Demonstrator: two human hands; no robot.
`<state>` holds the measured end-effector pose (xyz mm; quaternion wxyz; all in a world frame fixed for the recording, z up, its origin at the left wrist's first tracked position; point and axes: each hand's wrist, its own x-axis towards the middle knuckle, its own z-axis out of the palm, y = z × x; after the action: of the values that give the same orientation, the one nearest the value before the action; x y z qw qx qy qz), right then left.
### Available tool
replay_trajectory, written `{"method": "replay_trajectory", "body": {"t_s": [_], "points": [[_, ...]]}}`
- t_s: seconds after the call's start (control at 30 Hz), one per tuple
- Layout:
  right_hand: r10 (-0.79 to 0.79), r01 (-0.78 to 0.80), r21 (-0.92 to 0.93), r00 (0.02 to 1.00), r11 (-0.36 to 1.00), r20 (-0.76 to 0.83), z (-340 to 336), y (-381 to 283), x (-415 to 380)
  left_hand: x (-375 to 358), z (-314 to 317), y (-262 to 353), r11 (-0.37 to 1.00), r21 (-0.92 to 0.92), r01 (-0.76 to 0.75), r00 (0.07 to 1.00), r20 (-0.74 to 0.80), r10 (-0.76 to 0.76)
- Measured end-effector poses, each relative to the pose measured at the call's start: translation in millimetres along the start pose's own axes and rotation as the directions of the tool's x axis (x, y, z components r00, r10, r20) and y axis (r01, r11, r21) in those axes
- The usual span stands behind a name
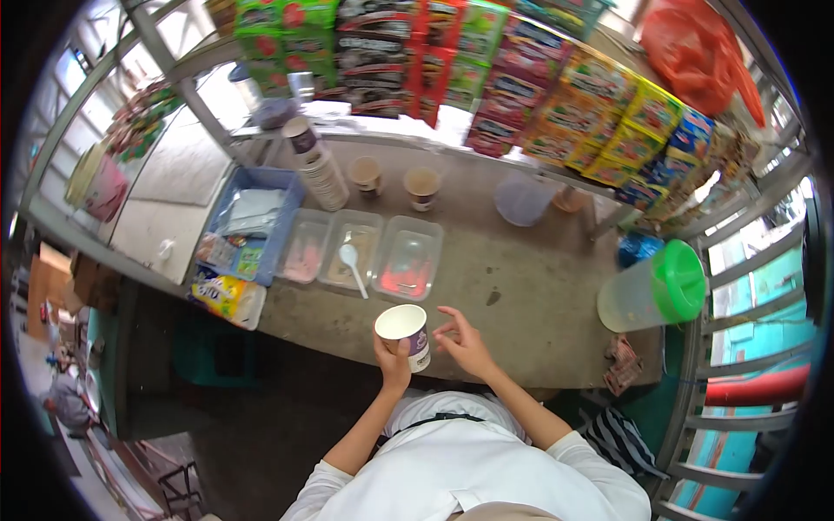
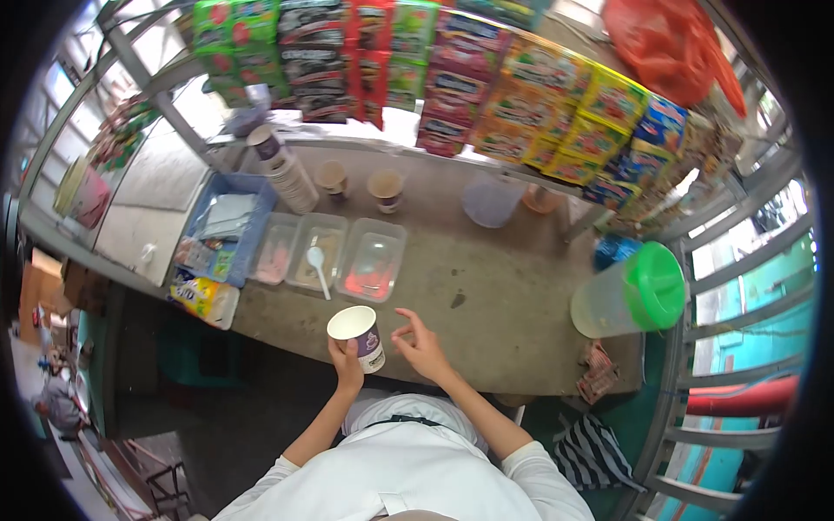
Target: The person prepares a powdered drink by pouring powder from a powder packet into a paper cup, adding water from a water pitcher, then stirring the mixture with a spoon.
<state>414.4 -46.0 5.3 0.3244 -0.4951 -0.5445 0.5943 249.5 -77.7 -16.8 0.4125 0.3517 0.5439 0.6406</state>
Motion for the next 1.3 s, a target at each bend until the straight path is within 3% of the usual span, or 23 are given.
{"method": "replay_trajectory", "body": {"t_s": [0.13,0.17,0.27,0.4,0.5,0.6,0.73,0.93,1.03,1.13,1.23,1.3], "points": [[-0.083,0.113,-0.103,0.963,0.988,0.257,67,-4,57,18,-53,11,1.000,0.014,-0.005,0.980,-0.201,0.007],[-0.102,0.148,-0.165,0.961,0.975,0.256,84,6,71,21,-66,13,1.000,0.006,0.027,0.974,-0.225,-0.025],[0.007,0.013,-0.121,0.987,0.993,0.161,120,-10,85,37,-100,8,0.999,0.013,-0.032,0.949,-0.314,0.035],[-0.010,0.010,-0.041,1.000,0.999,-0.001,141,-11,98,62,-131,18,0.997,0.045,-0.065,0.934,-0.348,0.077],[-0.017,0.023,0.055,0.994,0.998,-0.106,146,-13,110,83,-147,29,0.978,0.145,-0.148,0.934,-0.304,0.186],[-0.097,0.111,0.047,0.969,0.993,-0.225,152,-18,121,103,-164,29,0.964,0.204,-0.169,0.936,-0.272,0.222],[-0.204,0.290,0.201,0.909,0.936,-0.364,160,-27,144,127,-179,33,0.963,0.219,-0.155,0.963,-0.184,0.197],[-0.125,0.184,0.153,0.935,0.971,-0.333,153,-38,176,157,-192,29,0.944,0.250,-0.214,0.957,-0.141,0.255],[-0.244,0.221,-0.103,0.905,0.970,-0.348,140,-39,181,164,-190,25,0.959,0.225,-0.171,0.954,-0.205,0.218],[-0.266,0.221,-0.162,0.898,0.962,-0.351,124,-35,180,169,-186,24,0.968,0.199,-0.155,0.958,-0.209,0.196],[-0.257,0.233,-0.108,0.882,0.966,-0.395,114,-35,176,171,-188,18,0.953,0.242,-0.183,0.961,-0.162,0.226],[-0.168,0.191,0.028,0.915,0.981,-0.367,107,-31,172,174,-189,18,0.951,0.248,-0.183,0.962,-0.155,0.225]]}}
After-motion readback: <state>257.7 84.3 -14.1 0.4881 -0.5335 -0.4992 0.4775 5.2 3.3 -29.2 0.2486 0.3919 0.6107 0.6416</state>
